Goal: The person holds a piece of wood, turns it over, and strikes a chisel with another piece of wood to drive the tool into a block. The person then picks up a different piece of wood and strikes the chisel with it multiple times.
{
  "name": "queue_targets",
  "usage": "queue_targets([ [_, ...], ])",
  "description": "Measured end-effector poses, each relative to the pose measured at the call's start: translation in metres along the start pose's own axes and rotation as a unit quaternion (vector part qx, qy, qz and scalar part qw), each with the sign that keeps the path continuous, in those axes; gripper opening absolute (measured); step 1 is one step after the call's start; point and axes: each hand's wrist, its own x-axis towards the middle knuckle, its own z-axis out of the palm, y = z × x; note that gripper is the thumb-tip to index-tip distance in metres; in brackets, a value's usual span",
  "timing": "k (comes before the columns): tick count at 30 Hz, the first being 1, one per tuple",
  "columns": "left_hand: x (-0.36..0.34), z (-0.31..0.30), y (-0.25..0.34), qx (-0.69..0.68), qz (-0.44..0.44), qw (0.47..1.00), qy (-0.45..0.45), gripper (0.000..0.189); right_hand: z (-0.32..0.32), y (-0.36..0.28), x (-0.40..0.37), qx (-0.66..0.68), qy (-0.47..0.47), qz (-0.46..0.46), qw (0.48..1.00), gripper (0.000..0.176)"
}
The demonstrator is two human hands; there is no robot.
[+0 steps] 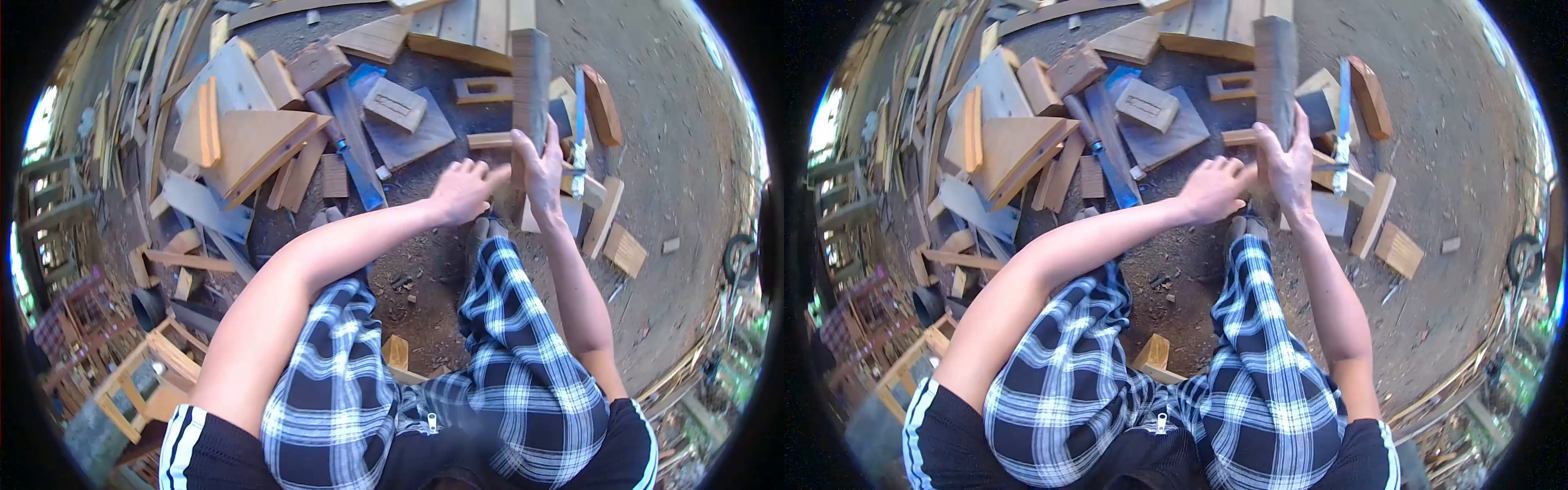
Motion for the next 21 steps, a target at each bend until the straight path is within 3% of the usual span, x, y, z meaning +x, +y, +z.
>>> queue_targets([
  [2,0.006,0.004,-0.01,0.011,0.016,0.999,-0.045,0.052,0.005,-0.005,0.003,0.019,-0.016,-0.012,1.0,0.065],
  [5,0.001,-0.013,-0.012,-0.185,0.008,0.977,-0.107,0.042,0.003,-0.01,0.001,0.034,-0.005,-0.027,0.999,0.065],
  [6,-0.005,-0.017,-0.011,-0.184,0.013,0.976,-0.118,0.042,0.0,-0.014,-0.002,0.037,0.005,-0.021,0.999,0.065],
  [8,-0.015,-0.031,-0.008,-0.394,0.033,0.914,0.091,0.042,-0.01,-0.02,-0.002,0.01,-0.01,-0.059,0.998,0.067],
  [10,-0.027,-0.074,-0.014,-0.45,-0.085,0.888,0.041,0.042,-0.018,-0.027,-0.002,-0.003,0.009,-0.072,0.997,0.068],
  [12,-0.038,-0.114,-0.03,-0.467,-0.129,0.873,0.06,0.041,-0.025,-0.033,-0.001,-0.016,0.015,-0.07,0.997,0.069],
  [14,-0.047,-0.147,-0.047,-0.562,-0.167,0.804,0.104,0.043,-0.028,-0.033,-0.003,-0.022,0.019,-0.065,0.997,0.069],
  [16,-0.051,-0.176,-0.056,-0.584,-0.15,0.776,0.181,0.044,-0.029,-0.031,-0.003,-0.027,0.024,-0.045,0.998,0.07],
  [19,-0.06,-0.211,-0.072,-0.607,-0.154,0.751,0.21,0.052,-0.025,-0.018,-0.002,-0.046,0.03,-0.055,0.997,0.071],
  [21,-0.07,-0.228,-0.084,-0.652,-0.107,0.72,0.212,0.058,-0.02,-0.018,-0.003,-0.037,0.02,-0.034,0.999,0.071],
])
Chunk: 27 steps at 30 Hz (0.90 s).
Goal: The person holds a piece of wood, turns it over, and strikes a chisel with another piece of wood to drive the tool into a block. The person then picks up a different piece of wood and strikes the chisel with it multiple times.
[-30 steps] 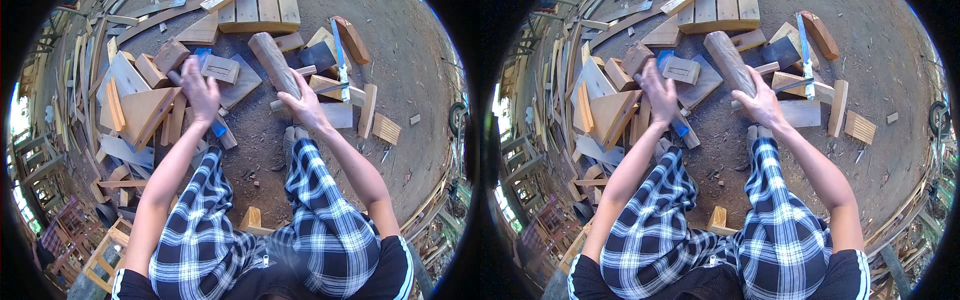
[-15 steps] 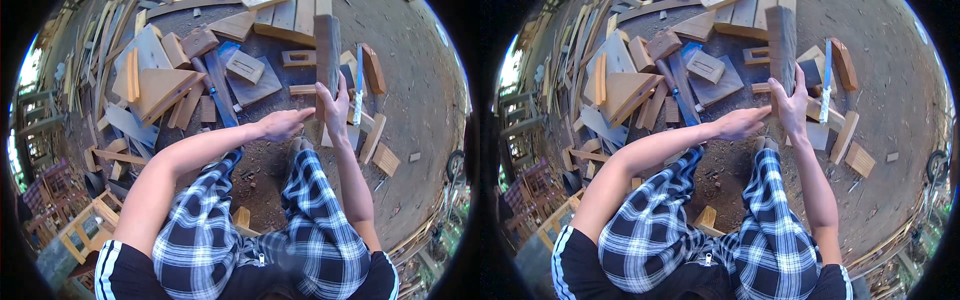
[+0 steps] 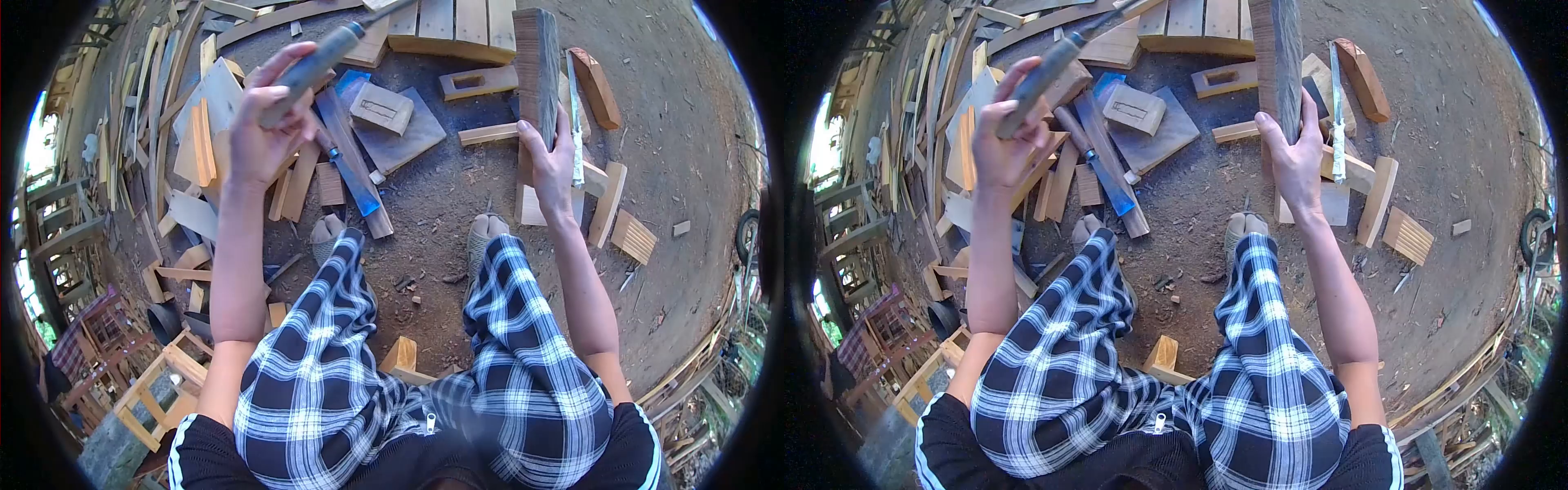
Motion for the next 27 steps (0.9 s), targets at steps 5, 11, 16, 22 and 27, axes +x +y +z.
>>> queue_targets([
  [5,-0.013,-0.031,0.027,-0.126,0.039,0.988,-0.082,0.065,0.014,0.006,-0.001,0.009,-0.004,0.019,1.0,0.072],
  [11,-0.022,-0.021,0.032,-0.164,0.114,0.978,-0.061,0.07,0.023,0.009,-0.002,0.013,0.002,0.051,0.999,0.067],
  [16,-0.011,-0.016,0.016,0.225,0.167,0.947,0.158,0.024,0.027,0.008,-0.004,0.017,0.001,0.067,0.998,0.071],
  [22,0.004,-0.014,0.007,0.152,0.223,0.958,0.1,0.025,0.027,0.012,-0.004,0.01,-0.003,0.061,0.998,0.074],
  [27,0.035,-0.013,-0.009,-0.139,0.157,0.976,-0.054,0.021,0.028,0.012,-0.006,0.01,-0.006,0.07,0.997,0.074],
])
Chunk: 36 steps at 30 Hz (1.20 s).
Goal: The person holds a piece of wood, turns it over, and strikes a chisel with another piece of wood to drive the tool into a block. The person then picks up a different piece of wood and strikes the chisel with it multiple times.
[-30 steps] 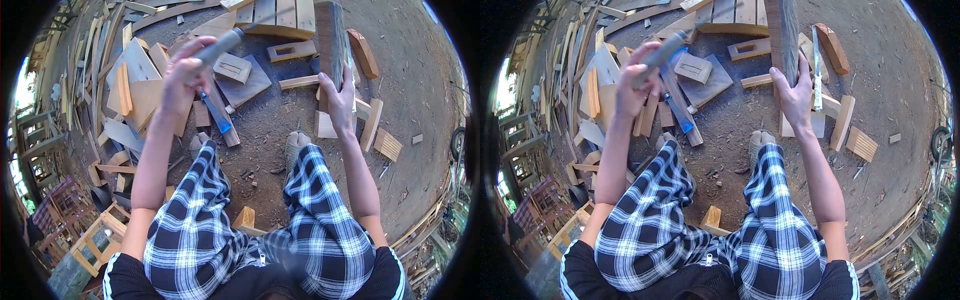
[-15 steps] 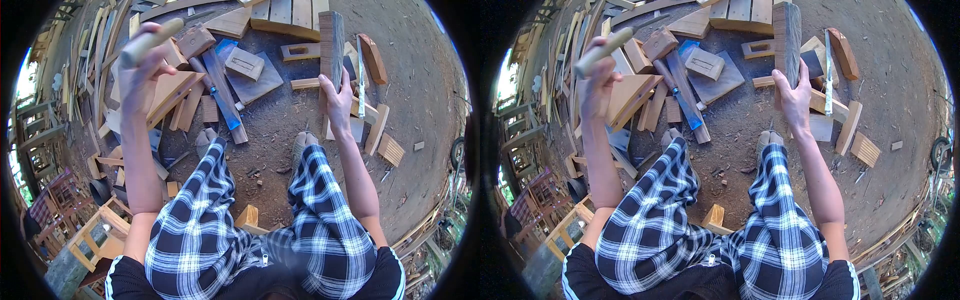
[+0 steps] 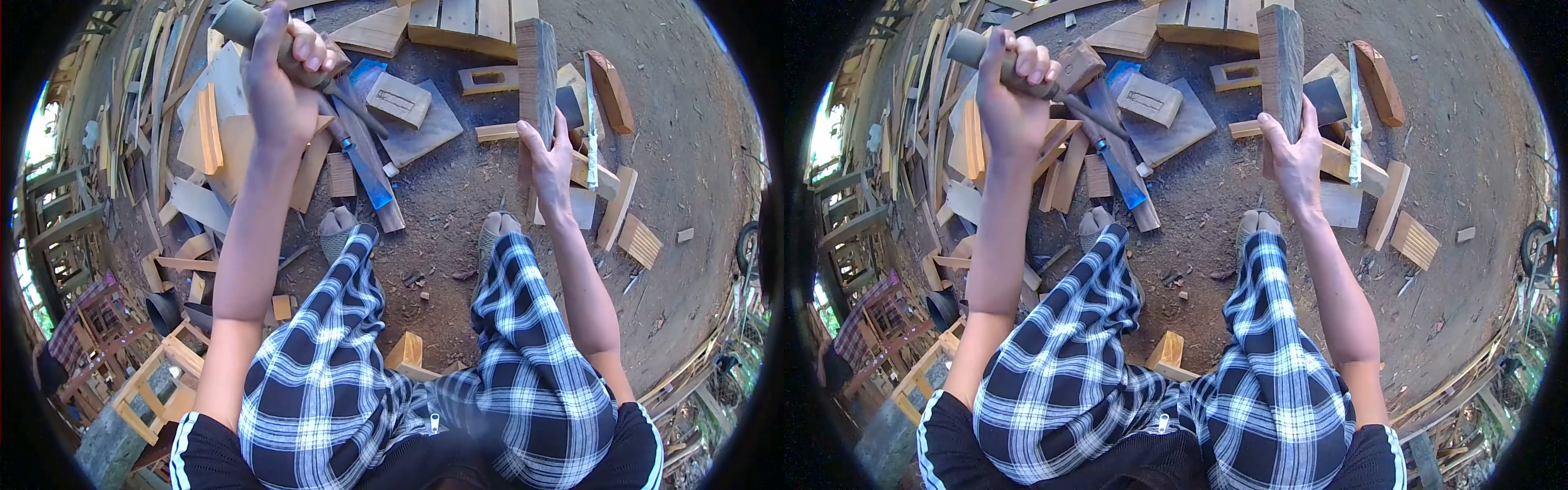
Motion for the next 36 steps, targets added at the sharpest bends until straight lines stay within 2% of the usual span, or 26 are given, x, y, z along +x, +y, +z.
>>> queue_targets([
  [2,0.014,0.0,-0.009,0.06,0.027,0.99,0.128,0.027,0.0,0.001,0.0,-0.002,-0.001,0.006,1.0,0.074],
  [4,0.026,0.013,-0.022,0.025,0.054,0.986,0.155,0.025,0.0,0.003,0.0,0.013,-0.017,0.007,1.0,0.074],
  [6,0.038,0.01,-0.037,0.005,0.074,0.966,0.248,0.03,0.0,0.005,-0.001,0.008,-0.014,0.006,1.0,0.074],
  [7,0.044,0.007,-0.041,0.033,0.048,0.962,0.268,0.033,0.0,0.005,-0.001,0.004,-0.011,0.004,1.0,0.074],
  [10,0.048,-0.018,-0.063,0.03,0.034,0.969,0.245,0.031,-0.002,0.006,-0.001,0.003,-0.012,-0.001,1.0,0.072],
  [11,0.048,-0.013,-0.068,0.035,0.051,0.959,0.276,0.035,-0.003,0.006,-0.001,0.002,-0.011,0.0,1.0,0.072],
  [15,0.041,-0.005,-0.071,0.071,0.029,0.961,0.265,0.037,-0.005,0.009,-0.001,0.003,-0.016,-0.001,1.0,0.072],
  [19,0.04,-0.002,-0.075,0.12,0.024,0.953,0.278,0.031,-0.006,0.01,-0.002,0.0,-0.011,0.005,1.0,0.073],
  [21,0.043,0.008,-0.077,0.111,0.085,0.96,0.241,0.02,-0.006,0.013,-0.001,0.0,-0.012,0.003,1.0,0.073],
  [25,0.036,0.011,-0.08,0.049,0.059,0.976,0.204,0.026,-0.007,0.015,0.0,-0.009,-0.016,0.003,1.0,0.075],
  [27,0.037,0.014,-0.085,0.171,0.084,0.945,0.266,0.03,-0.007,0.014,-0.001,-0.011,-0.017,0.005,1.0,0.075],
  [28,0.037,0.008,-0.084,0.171,0.084,0.945,0.265,0.03,-0.008,0.014,-0.001,-0.012,-0.018,0.008,1.0,0.076],
  [30,0.035,-0.004,-0.078,0.36,0.106,0.91,0.178,0.026,-0.007,0.015,-0.001,-0.009,-0.014,0.005,1.0,0.076],
  [31,0.034,-0.008,-0.078,0.36,0.106,0.91,0.179,0.026,-0.007,0.015,-0.002,-0.006,-0.012,0.003,1.0,0.076],
  [33,0.033,0.001,-0.071,0.501,0.204,0.817,0.199,0.021,-0.007,0.017,-0.002,-0.008,-0.012,-0.001,1.0,0.076],
  [34,0.034,0.004,-0.07,0.501,0.204,0.817,0.2,0.021,-0.007,0.017,-0.002,-0.011,-0.012,-0.004,1.0,0.075],
  [36,0.037,0.006,-0.071,0.334,0.137,0.906,0.221,0.015,-0.007,0.014,-0.003,-0.013,-0.013,0.002,1.0,0.074],
])
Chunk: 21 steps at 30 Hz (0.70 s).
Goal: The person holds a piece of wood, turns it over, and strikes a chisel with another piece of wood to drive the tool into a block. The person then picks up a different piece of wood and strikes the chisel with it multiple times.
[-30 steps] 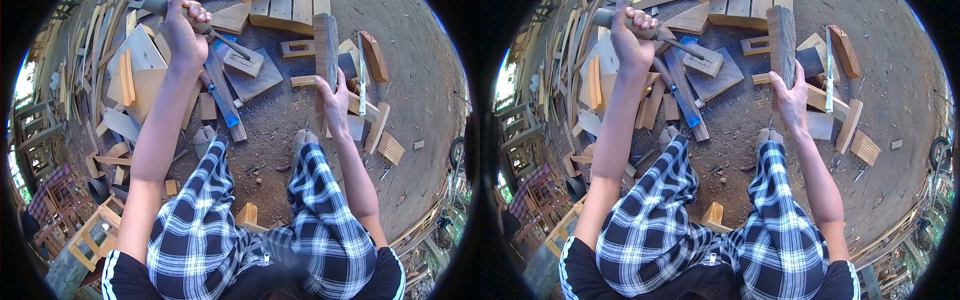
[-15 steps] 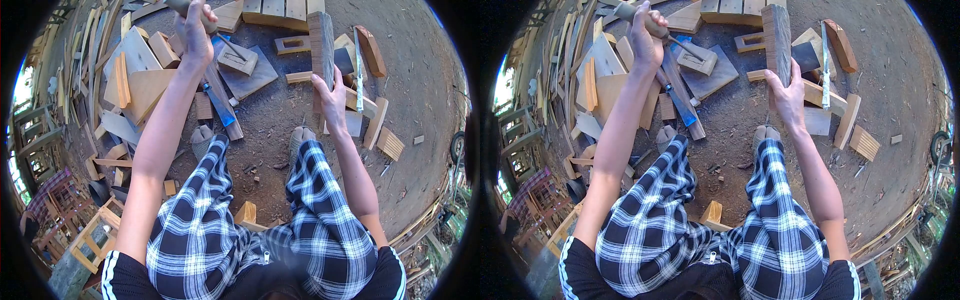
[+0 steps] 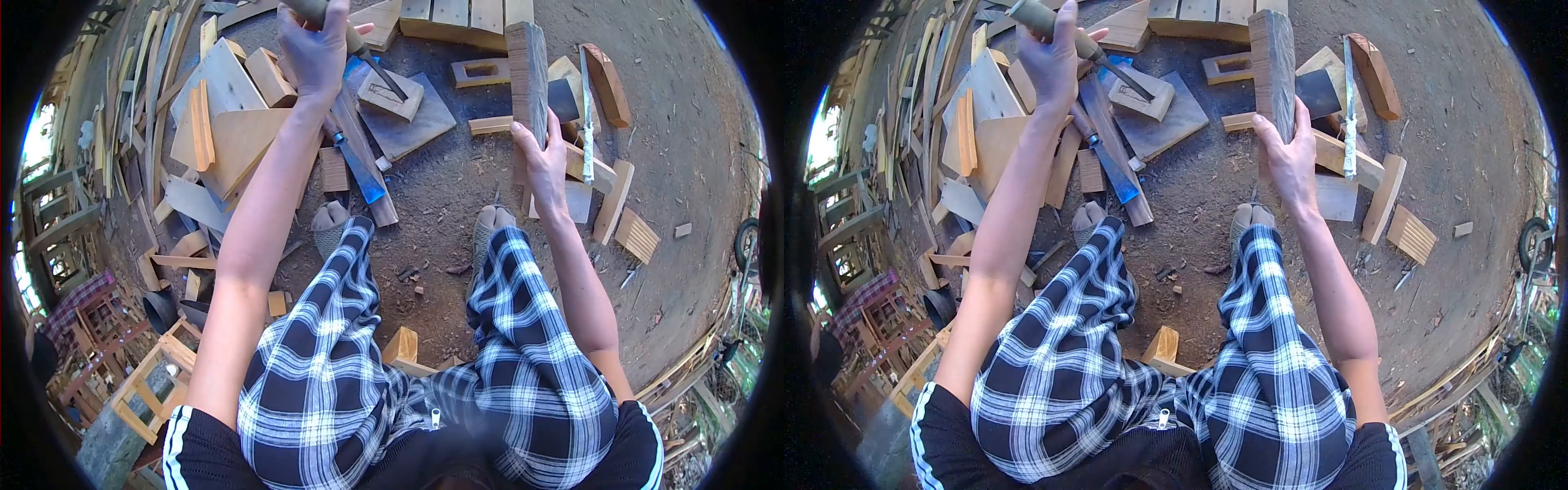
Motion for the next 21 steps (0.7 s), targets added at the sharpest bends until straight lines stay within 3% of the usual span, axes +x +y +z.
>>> queue_targets([
  [3,0.008,0.004,-0.015,-0.095,-0.011,0.993,0.065,0.018,0.0,-0.002,-0.001,-0.005,-0.002,0.005,1.0,0.073],
  [12,0.002,0.013,-0.008,-0.073,-0.059,0.991,0.094,0.024,0.0,0.0,-0.002,-0.002,-0.002,0.013,1.0,0.072],
  [15,0.001,0.009,-0.012,-0.063,-0.061,0.995,0.05,0.023,0.0,0.003,0.0,-0.001,-0.006,0.008,1.0,0.073],
  [21,0.004,0.016,-0.011,-0.083,-0.047,0.994,0.059,0.021,0.001,0.001,-0.003,-0.006,-0.006,0.014,1.0,0.071],
])
